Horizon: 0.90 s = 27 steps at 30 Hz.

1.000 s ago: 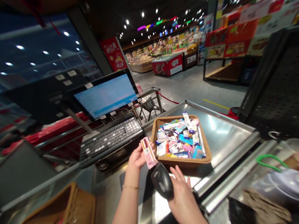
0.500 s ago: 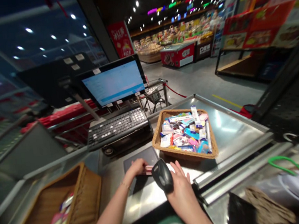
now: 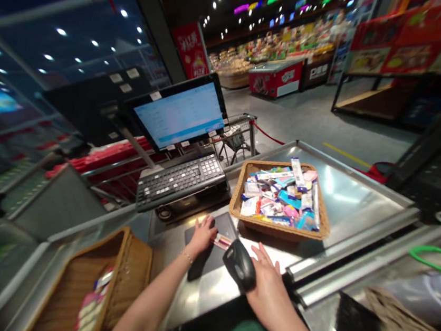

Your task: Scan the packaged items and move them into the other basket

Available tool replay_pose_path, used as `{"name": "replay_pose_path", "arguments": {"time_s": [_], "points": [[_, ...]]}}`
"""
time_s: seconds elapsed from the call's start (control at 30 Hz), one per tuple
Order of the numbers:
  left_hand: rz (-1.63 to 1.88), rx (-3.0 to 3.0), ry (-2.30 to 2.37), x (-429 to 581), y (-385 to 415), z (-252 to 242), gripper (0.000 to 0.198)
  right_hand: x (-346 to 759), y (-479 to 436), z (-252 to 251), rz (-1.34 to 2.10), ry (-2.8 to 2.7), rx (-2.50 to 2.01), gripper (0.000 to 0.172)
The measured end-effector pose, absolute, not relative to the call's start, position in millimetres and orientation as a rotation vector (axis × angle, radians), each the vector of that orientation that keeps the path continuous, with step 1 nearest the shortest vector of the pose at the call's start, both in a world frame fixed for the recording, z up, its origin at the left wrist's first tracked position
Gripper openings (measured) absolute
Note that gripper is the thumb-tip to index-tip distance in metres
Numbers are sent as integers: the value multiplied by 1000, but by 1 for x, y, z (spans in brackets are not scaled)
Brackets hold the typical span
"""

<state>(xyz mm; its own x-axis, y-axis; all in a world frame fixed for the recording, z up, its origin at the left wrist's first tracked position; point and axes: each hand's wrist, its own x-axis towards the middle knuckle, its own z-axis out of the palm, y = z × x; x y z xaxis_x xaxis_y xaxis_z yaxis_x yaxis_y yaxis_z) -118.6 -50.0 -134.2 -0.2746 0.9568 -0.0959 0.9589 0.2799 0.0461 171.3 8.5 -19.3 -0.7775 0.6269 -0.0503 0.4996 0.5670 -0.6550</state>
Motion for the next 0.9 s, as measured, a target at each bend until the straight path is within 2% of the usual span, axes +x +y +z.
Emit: {"name": "replay_pose_path", "arguments": {"time_s": [0.37, 0.57, 0.9], "points": [[15, 2066, 2359, -133, -49, -143, 13, 168, 8, -18, 1119, -2616, -915, 50], [65, 2091, 2436, -136, -61, -122, 13, 162, 3, -17, 1322, -2446, -838, 49], [69, 2059, 2549, -128, -81, -75, 22, 143, 1, -11, 1399, -2430, -659, 53]]}}
